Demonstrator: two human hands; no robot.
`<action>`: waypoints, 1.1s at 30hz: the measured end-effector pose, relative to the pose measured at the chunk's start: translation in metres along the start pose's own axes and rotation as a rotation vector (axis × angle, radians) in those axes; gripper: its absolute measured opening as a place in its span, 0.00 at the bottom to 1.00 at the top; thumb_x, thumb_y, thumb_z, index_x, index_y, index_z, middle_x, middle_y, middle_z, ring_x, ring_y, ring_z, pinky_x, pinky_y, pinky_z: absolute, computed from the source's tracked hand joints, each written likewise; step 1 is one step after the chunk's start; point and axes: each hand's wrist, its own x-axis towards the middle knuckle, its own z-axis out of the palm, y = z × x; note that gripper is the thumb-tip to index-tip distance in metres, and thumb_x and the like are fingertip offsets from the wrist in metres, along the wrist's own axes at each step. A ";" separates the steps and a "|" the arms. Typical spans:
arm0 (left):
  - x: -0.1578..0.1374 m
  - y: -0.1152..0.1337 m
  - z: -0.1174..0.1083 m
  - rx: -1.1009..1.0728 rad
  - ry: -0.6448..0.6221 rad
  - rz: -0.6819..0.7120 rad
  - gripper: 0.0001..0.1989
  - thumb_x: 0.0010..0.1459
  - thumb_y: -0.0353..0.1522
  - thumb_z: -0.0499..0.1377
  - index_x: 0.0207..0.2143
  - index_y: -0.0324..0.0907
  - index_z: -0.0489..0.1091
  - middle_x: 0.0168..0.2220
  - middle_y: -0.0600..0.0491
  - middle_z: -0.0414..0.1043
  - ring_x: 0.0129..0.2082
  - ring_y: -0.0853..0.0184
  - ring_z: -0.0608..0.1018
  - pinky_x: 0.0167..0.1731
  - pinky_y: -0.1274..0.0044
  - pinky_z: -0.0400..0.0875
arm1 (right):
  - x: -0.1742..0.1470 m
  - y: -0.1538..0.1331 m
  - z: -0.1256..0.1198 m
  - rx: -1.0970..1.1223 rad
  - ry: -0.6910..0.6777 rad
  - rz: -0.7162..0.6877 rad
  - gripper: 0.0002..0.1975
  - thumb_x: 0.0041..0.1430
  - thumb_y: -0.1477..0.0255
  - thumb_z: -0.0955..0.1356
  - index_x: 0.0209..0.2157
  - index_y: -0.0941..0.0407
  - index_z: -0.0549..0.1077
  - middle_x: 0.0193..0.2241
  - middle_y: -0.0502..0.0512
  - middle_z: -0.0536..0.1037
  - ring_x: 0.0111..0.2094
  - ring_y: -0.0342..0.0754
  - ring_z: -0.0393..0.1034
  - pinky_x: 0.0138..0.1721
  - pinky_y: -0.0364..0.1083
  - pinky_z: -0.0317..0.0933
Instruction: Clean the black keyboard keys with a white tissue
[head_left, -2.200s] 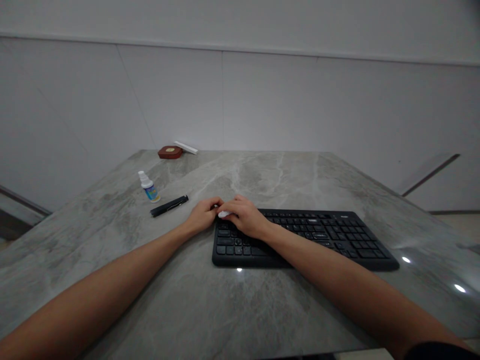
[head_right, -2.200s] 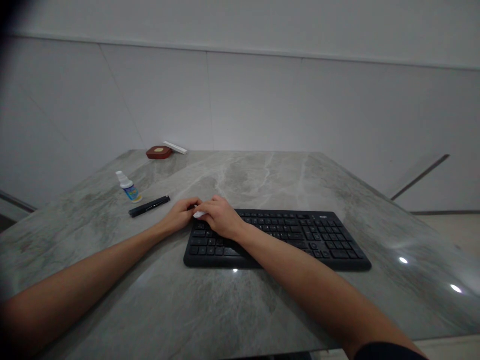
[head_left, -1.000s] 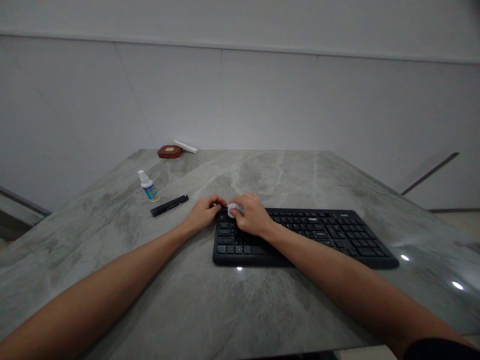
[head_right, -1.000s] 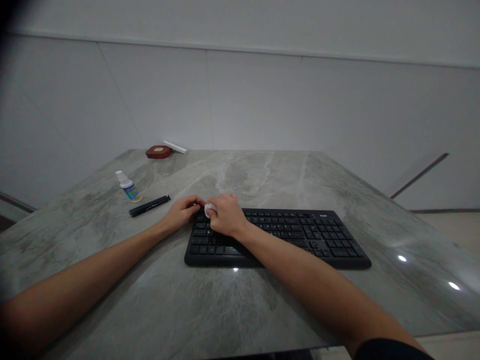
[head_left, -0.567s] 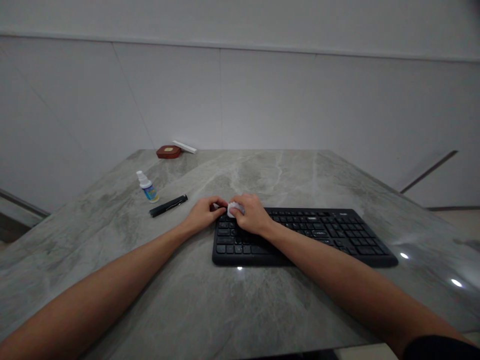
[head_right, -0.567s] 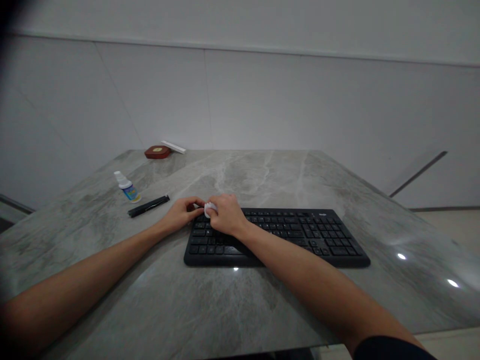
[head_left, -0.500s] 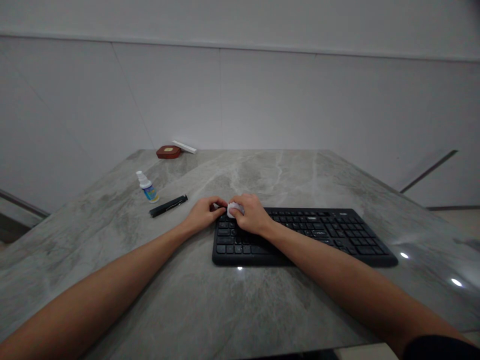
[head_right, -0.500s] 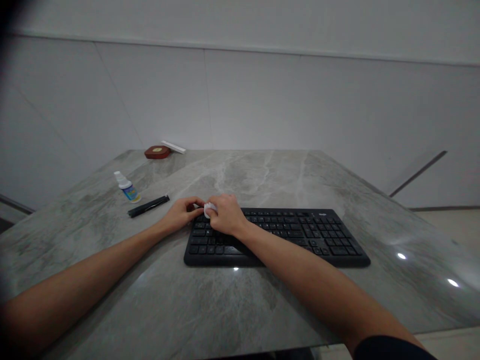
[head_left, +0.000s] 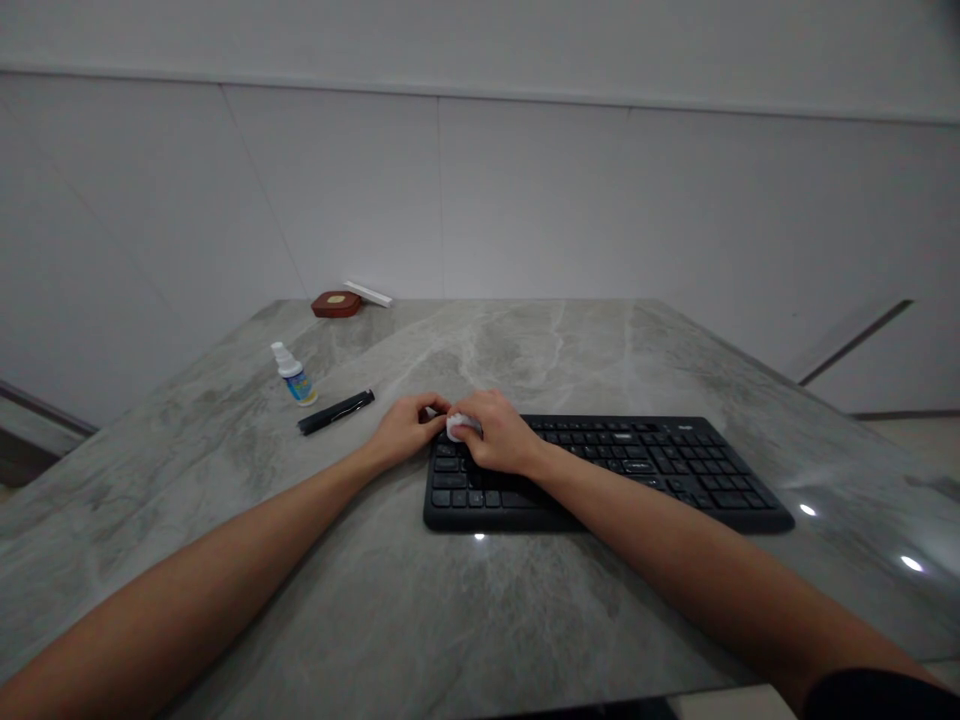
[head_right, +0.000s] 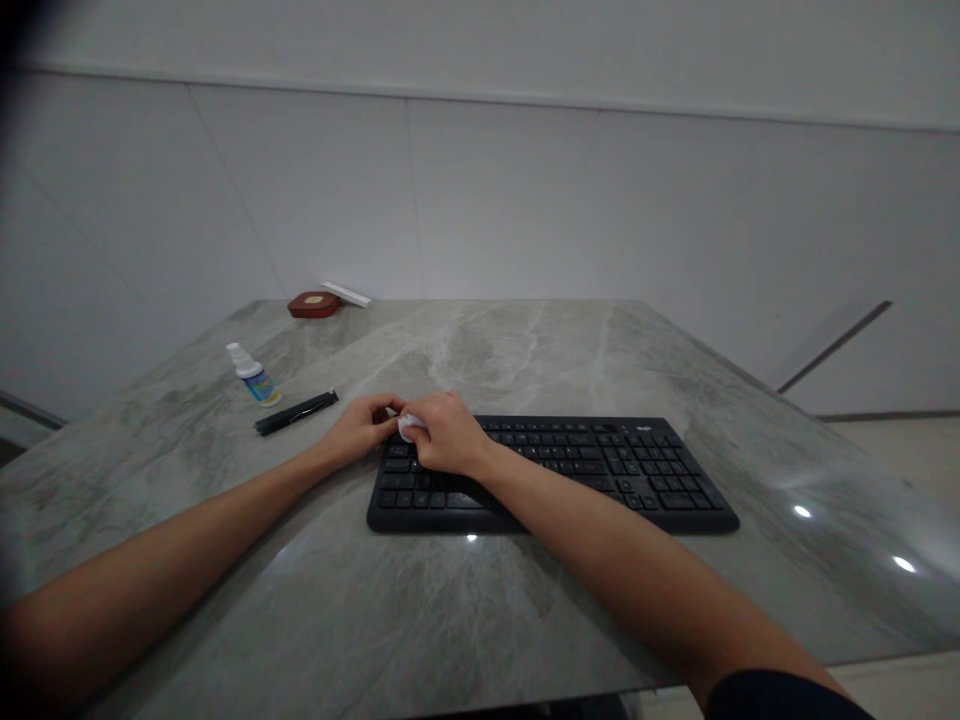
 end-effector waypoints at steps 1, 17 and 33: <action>0.000 0.000 0.000 -0.001 -0.002 0.003 0.12 0.55 0.38 0.58 0.35 0.39 0.75 0.26 0.55 0.73 0.24 0.70 0.71 0.27 0.78 0.64 | 0.000 0.000 0.000 0.000 -0.017 -0.018 0.07 0.55 0.78 0.68 0.37 0.57 0.75 0.33 0.55 0.78 0.37 0.49 0.69 0.43 0.49 0.56; 0.000 -0.002 0.000 0.021 0.004 0.012 0.11 0.54 0.36 0.58 0.34 0.40 0.75 0.25 0.56 0.72 0.23 0.70 0.70 0.26 0.79 0.62 | 0.001 0.001 0.000 -0.049 -0.001 -0.004 0.06 0.56 0.77 0.66 0.36 0.56 0.74 0.33 0.54 0.78 0.38 0.50 0.69 0.42 0.49 0.54; 0.001 -0.005 0.001 0.026 0.006 0.019 0.10 0.55 0.34 0.58 0.36 0.40 0.76 0.26 0.56 0.74 0.25 0.70 0.71 0.26 0.79 0.63 | 0.000 0.004 -0.003 -0.067 0.006 0.007 0.05 0.56 0.76 0.65 0.34 0.57 0.74 0.31 0.54 0.78 0.35 0.49 0.69 0.42 0.49 0.54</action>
